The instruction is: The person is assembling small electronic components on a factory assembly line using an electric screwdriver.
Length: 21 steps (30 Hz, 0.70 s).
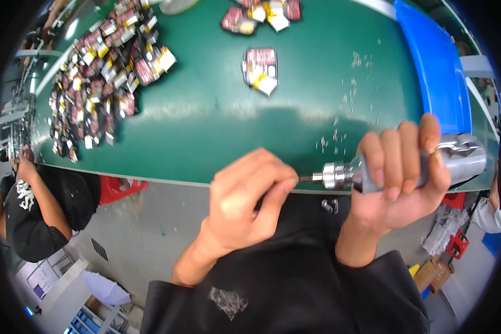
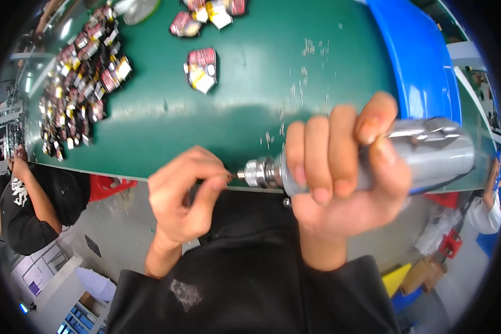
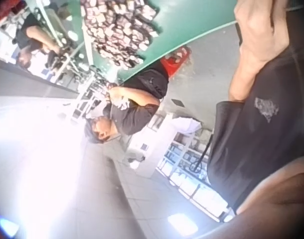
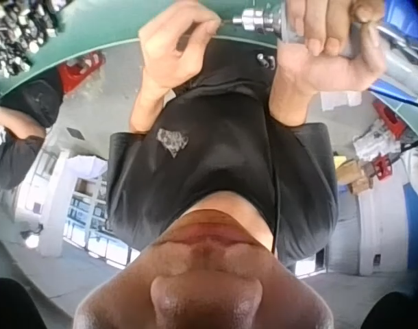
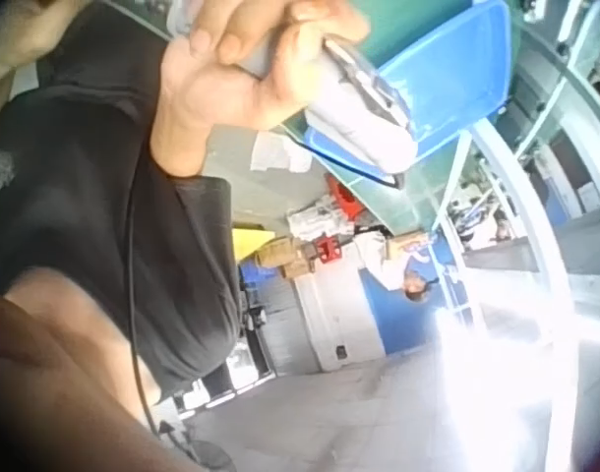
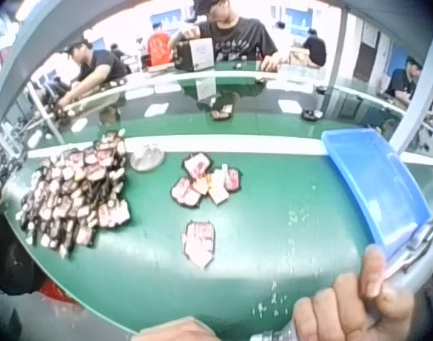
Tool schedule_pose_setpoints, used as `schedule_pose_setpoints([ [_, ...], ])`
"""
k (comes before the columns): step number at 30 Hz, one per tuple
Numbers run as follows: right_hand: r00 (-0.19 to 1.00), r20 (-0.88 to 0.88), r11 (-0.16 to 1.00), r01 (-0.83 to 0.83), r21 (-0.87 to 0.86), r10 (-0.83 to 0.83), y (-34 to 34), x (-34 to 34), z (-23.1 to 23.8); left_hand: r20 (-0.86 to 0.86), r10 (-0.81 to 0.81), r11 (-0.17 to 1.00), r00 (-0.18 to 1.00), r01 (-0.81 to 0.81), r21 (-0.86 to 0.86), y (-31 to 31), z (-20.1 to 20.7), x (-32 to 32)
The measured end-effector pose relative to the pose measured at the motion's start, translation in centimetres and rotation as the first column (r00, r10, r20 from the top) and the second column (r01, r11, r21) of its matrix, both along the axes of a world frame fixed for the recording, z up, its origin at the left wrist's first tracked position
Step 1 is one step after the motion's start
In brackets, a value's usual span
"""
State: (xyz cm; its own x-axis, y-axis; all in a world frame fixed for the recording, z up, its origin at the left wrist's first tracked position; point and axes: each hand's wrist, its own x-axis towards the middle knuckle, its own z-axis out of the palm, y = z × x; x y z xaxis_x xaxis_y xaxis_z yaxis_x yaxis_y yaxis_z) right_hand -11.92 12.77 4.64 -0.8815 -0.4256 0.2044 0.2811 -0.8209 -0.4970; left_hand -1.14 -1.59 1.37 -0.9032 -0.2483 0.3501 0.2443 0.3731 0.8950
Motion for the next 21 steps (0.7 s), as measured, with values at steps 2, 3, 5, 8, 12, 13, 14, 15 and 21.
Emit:
schedule_pose_setpoints([
  [2,0.998,0.055,0.999,0.041,-0.010,-0.040,-0.1,0.2,-0.3,0.074,-0.074,0.997,0.995,0.074,-0.009,-0.3,0.4,-0.1],
  [3,0.995,0.078,0.998,0.060,0.012,-0.061,0.1,0.2,-0.9,0.111,-0.089,0.996,0.990,0.088,0.021,-0.3,0.2,-0.3],
  [5,0.995,0.065,0.997,0.076,-0.008,-0.075,0.3,0.1,-1.8,0.170,-0.102,0.994,0.980,0.092,0.063,-0.2,-0.3,-0.3],
  [8,0.979,0.160,0.991,0.134,-0.015,-0.130,1.0,0.3,-1.4,0.221,-0.129,0.989,0.967,0.109,0.102,0.6,0.3,-0.3],
  [12,0.967,0.209,0.987,0.158,-0.029,-0.148,2.1,0.0,-1.1,0.155,-0.156,0.988,0.976,0.157,0.003,0.9,1.8,-1.9],
  [13,0.958,0.237,0.983,0.180,-0.044,-0.165,2.5,-0.1,-1.3,0.115,-0.115,0.983,0.987,0.130,-0.127,0.9,2.6,-2.5],
  [14,0.947,0.265,0.977,0.204,-0.059,-0.182,2.9,-0.3,-1.3,0.070,-0.082,0.962,0.994,0.097,-0.254,0.7,3.7,-3.4],
  [15,0.945,0.266,0.976,0.210,-0.049,-0.190,3.2,-0.5,-1.5,0.086,-0.066,0.929,0.994,0.092,-0.359,-0.3,4.8,-4.4],
  [21,0.903,0.367,0.974,0.225,0.033,-0.221,4.3,-0.6,-2.8,0.105,0.312,0.690,0.944,-0.149,-0.708,-8.7,6.1,-20.4],
])
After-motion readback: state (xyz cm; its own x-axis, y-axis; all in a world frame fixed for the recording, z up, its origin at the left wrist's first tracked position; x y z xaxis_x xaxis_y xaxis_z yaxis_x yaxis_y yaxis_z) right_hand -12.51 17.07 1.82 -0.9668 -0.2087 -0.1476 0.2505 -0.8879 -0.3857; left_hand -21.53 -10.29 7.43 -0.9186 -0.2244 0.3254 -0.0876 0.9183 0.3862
